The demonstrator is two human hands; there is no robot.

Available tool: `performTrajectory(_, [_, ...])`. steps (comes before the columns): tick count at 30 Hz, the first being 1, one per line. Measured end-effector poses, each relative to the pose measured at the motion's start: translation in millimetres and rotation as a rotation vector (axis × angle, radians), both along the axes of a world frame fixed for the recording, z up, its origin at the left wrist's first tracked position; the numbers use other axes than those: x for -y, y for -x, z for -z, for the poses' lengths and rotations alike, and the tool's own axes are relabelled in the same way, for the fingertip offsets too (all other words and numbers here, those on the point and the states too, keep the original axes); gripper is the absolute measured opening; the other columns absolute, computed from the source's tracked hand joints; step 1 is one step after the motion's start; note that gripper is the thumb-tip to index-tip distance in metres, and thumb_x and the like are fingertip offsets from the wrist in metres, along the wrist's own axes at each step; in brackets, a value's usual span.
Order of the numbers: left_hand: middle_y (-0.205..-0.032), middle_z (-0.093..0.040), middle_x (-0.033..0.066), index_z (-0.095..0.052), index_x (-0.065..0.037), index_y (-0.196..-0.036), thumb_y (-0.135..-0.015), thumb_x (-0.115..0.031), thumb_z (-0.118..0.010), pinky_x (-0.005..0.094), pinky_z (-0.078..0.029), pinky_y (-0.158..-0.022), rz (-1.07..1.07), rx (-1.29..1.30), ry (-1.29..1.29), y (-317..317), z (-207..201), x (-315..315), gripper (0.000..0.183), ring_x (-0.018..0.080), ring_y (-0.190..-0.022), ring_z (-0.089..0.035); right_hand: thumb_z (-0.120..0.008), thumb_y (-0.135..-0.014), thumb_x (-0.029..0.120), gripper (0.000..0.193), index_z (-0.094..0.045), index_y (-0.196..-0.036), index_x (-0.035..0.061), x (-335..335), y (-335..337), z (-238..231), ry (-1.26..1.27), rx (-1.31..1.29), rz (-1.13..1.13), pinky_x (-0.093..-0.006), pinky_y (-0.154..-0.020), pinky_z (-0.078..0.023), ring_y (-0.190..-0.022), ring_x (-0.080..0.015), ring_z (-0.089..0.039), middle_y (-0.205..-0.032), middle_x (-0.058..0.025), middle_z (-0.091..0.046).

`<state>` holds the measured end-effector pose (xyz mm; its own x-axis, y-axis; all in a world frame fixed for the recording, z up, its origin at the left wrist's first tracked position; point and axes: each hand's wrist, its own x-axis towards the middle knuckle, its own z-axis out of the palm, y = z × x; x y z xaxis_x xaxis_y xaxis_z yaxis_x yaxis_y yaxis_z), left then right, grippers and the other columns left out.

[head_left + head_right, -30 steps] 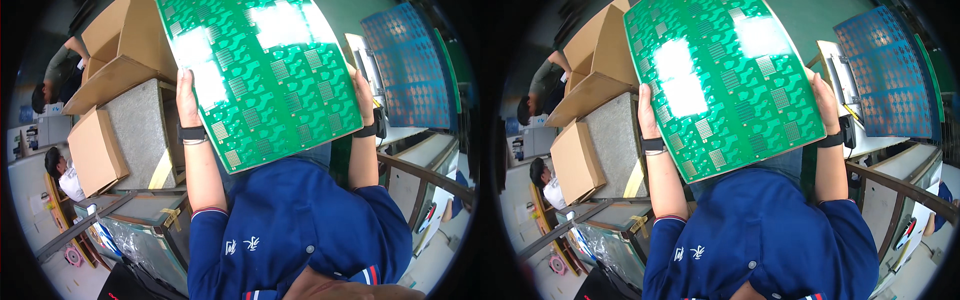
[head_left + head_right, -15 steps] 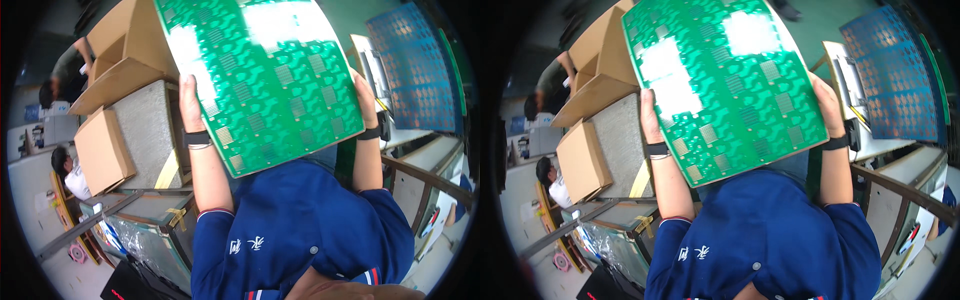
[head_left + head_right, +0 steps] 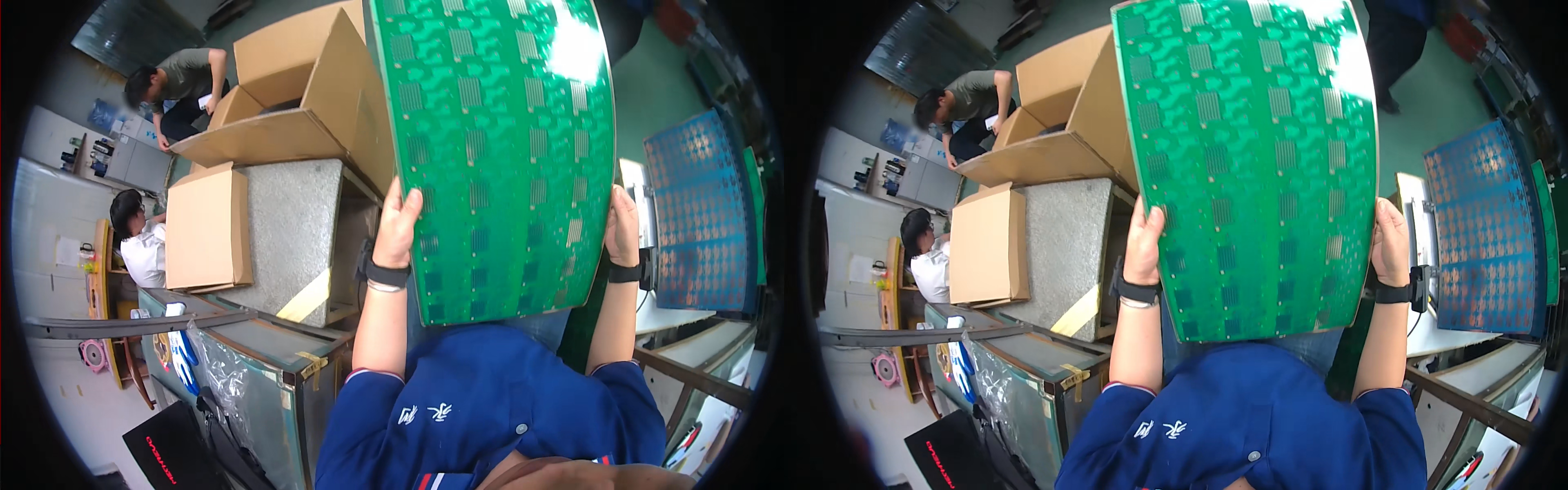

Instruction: The recorder picks up large green printed circuit boards from a drying/storage rack and inspects both sides for quality control.

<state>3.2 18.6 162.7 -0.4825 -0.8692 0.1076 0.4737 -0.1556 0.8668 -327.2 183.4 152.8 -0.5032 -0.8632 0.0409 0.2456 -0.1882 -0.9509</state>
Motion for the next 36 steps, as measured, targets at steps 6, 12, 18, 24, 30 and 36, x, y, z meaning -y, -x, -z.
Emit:
performTrajectory(6, [-0.122, -0.052, 0.0045, -0.038, -0.005, -0.132, -0.091, -0.026, -0.056, 0.0299, -0.041, -0.091, 0.162, -0.012, 0.002, -4, 16, -8, 0.05, 0.0144, -0.109, -0.05, -0.048, -0.095, 0.02, 0.028, -0.056, -0.11, -0.002, 8, 5, -25, 0.095, -0.016, 0.127, -0.023, -0.077, -0.047, -0.088, -0.0103, -0.059, -0.101, -0.0069, -0.063])
performTrajectory(12, [-0.119, -0.054, 0.0039, -0.044, -0.004, -0.127, -0.091, -0.021, -0.056, 0.0273, -0.04, -0.09, 0.254, -0.051, -0.07, 1, 19, -5, 0.041, 0.0123, -0.106, -0.051, -0.05, -0.094, 0.02, 0.027, -0.056, -0.108, -0.0021, -8, 3, -27, 0.165, -0.013, 0.161, -0.0229, -0.074, -0.049, -0.085, -0.0106, -0.06, -0.099, -0.0067, -0.063])
performTrajectory(18, [-0.117, -0.056, 0.0057, -0.047, -0.004, -0.124, -0.09, -0.02, -0.056, 0.0297, -0.042, -0.09, 0.214, 0.014, 0.003, 6, 5, -1, 0.039, 0.0145, -0.104, -0.054, -0.051, -0.093, 0.018, 0.026, -0.056, -0.109, -0.0021, -11, -6, -42, 0.223, -0.019, 0.192, -0.0228, -0.075, -0.049, -0.085, -0.0104, -0.059, -0.098, -0.0061, -0.063])
performTrajectory(24, [-0.12, -0.055, 0.007, -0.044, -0.003, -0.126, -0.09, -0.02, -0.056, 0.0315, -0.041, -0.092, 0.232, -0.007, -0.013, 5, 12, -1, 0.041, 0.0166, -0.107, -0.053, -0.054, -0.092, 0.02, 0.032, -0.054, -0.115, -0.0016, -16, -2, -37, 0.228, -0.084, 0.204, -0.0206, -0.077, -0.045, -0.088, -0.008, -0.057, -0.1, -0.004, -0.062])
performTrajectory(30, [-0.114, -0.058, 0.006, -0.05, -0.003, -0.118, -0.091, -0.02, -0.055, 0.0293, -0.041, -0.089, 0.151, -0.042, -0.022, 7, 8, -8, 0.033, 0.0142, -0.103, -0.054, -0.055, -0.092, 0.019, 0.034, -0.051, -0.118, -0.0023, -20, -10, -48, 0.24, -0.101, 0.156, -0.0213, -0.08, -0.045, -0.09, -0.0085, -0.056, -0.103, -0.0045, -0.06])
performTrajectory(36, [-0.102, -0.06, 0.0037, -0.054, -0.003, -0.107, -0.092, -0.012, -0.052, 0.0278, -0.042, -0.087, -0.097, -0.034, 0.176, 8, 9, 1, 0.017, 0.0126, -0.096, -0.054, -0.054, -0.092, 0.018, 0.031, -0.051, -0.116, -0.0019, -12, -8, -39, 0.236, -0.221, 0.206, -0.0222, -0.085, -0.042, -0.095, -0.0099, -0.053, -0.105, -0.0042, -0.057])
